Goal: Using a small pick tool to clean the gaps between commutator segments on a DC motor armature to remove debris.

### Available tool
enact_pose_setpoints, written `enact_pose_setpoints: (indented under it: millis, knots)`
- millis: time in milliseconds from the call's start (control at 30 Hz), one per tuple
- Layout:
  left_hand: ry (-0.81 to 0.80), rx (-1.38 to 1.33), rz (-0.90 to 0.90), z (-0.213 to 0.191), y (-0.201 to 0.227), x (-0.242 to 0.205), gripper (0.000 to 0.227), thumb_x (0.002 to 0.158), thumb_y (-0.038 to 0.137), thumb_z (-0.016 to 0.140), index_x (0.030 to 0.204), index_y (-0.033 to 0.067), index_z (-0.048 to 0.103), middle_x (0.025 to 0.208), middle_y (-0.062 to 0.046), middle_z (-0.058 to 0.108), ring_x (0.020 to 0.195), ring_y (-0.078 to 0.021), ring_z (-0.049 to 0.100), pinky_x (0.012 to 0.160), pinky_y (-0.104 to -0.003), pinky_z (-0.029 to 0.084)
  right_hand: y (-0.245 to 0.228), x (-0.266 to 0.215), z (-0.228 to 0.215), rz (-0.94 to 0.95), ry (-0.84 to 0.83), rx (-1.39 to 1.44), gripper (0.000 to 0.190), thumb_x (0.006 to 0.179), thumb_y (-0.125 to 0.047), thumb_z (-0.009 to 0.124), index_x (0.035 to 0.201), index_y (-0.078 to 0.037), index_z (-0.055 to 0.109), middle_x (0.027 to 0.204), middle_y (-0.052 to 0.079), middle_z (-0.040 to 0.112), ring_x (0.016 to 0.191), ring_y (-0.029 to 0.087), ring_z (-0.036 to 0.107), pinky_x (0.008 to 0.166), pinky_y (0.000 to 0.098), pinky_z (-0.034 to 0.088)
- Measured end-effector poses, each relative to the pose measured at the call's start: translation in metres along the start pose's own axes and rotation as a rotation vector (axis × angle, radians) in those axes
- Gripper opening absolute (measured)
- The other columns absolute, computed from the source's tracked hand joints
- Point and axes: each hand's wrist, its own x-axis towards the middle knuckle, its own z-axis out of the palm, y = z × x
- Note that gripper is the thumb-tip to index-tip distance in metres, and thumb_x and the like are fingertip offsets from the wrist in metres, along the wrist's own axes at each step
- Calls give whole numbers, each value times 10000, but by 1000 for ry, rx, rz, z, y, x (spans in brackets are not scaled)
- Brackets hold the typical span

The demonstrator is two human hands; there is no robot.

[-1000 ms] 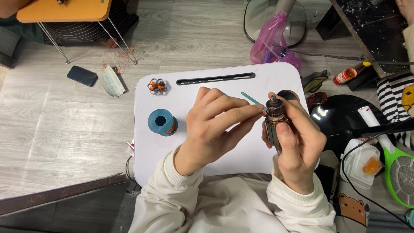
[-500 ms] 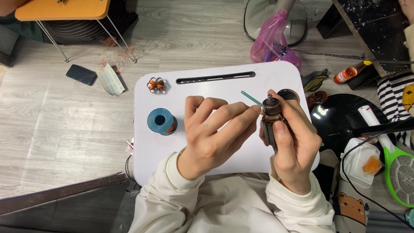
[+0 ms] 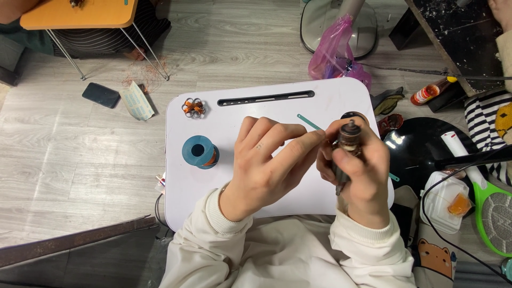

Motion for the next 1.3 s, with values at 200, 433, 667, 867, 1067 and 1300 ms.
enact_pose_setpoints:
  millis: [200,433,667,867,1067,1300]
  knots:
    - [-27,61,65,3,-1,-2,78,999,116,674,1077,122,677,915,-5,641,706,-208,451,650,-342,321,-10,-1,6,-134,118,-215,195,830,-171,599,873,7,532,611,60,401,397,143,389,404,240,289]
    - [-35,58,120,1,0,2,134,1013,23,579,1063,88,686,914,-32,630,701,-213,447,632,-346,323,-12,-1,2,-126,140,-307,173,881,-167,618,895,0,574,602,74,465,423,129,426,419,228,307]
    - [-143,-127,80,0,-5,1,116,1035,105,616,1144,84,647,947,-6,637,749,-227,471,693,-360,359,-5,2,-8,-200,116,-332,186,856,-157,632,835,3,540,663,93,494,438,141,432,425,249,317]
    - [-87,-341,-132,-13,-22,12,84,965,59,716,1035,31,678,909,-69,688,786,-221,611,784,-335,471,12,13,-17,-133,172,-347,160,883,-141,604,852,12,572,546,76,443,396,136,420,401,231,290]
    - [-202,-155,-329,-50,-65,8,12,980,51,696,988,42,699,862,-46,681,760,-152,651,718,-273,482,61,32,-57,39,-8,-795,183,965,-137,626,1095,-9,646,776,30,554,634,117,524,634,238,405]
    - [-766,3,-544,-6,-79,-64,232,836,84,748,1024,-51,732,858,-244,722,771,-434,715,664,-509,570,117,38,-58,253,-219,-1290,339,963,-140,643,1193,108,629,966,302,670,884,441,681,706,508,536]
